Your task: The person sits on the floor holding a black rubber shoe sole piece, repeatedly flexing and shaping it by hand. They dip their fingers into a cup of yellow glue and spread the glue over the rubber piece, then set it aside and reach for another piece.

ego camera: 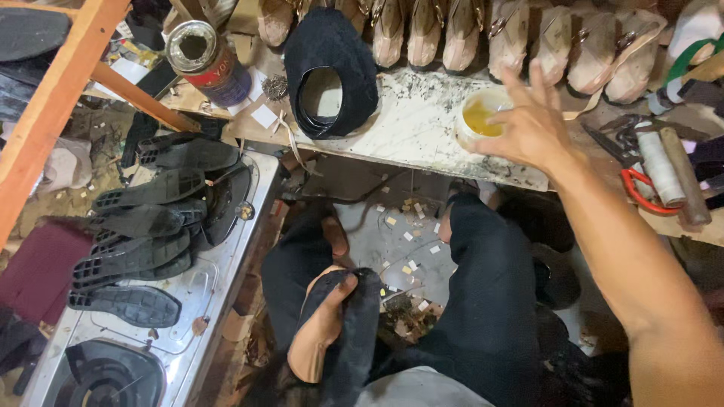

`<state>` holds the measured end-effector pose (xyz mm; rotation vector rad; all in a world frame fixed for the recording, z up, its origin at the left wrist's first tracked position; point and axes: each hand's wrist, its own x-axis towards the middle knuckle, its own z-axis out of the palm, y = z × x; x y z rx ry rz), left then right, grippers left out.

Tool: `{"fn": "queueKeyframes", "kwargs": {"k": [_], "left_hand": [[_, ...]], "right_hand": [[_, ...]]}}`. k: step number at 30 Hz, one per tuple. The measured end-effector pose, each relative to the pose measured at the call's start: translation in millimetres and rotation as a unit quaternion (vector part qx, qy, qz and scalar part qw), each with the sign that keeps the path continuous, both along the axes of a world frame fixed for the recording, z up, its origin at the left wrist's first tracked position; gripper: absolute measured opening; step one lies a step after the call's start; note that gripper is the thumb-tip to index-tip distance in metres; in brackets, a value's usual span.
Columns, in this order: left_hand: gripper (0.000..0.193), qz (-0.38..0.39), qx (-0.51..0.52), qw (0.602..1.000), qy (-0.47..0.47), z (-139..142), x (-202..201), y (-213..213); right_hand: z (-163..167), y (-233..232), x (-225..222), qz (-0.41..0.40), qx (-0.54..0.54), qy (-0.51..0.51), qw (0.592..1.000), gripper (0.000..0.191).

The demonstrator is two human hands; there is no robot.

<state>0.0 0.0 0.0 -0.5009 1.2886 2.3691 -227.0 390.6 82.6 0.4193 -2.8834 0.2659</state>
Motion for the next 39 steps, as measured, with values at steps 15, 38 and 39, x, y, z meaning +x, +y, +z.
{"fn": "queueKeyframes", "kwargs": {"k": [15,38,39], "left_hand": [[0.031,-0.021,0.101,0.994,0.027,136.3,125.8,171.4],[0.034,0.008,0.113,0.991,0.077,110.4,112.1,195.7],[0.033,0.004,0.108,0.991,0.08,109.6,112.0,191.0]], "right_hand": [[91.7,3.6,345.1,0.267,-0.325,-0.043,0.906,0.046],[78.2,36.4,322.6,0.33,-0.213,0.086,0.916,0.05],[76.3,31.2,322.9,0.325,-0.22,0.09,0.915,0.049]]}}
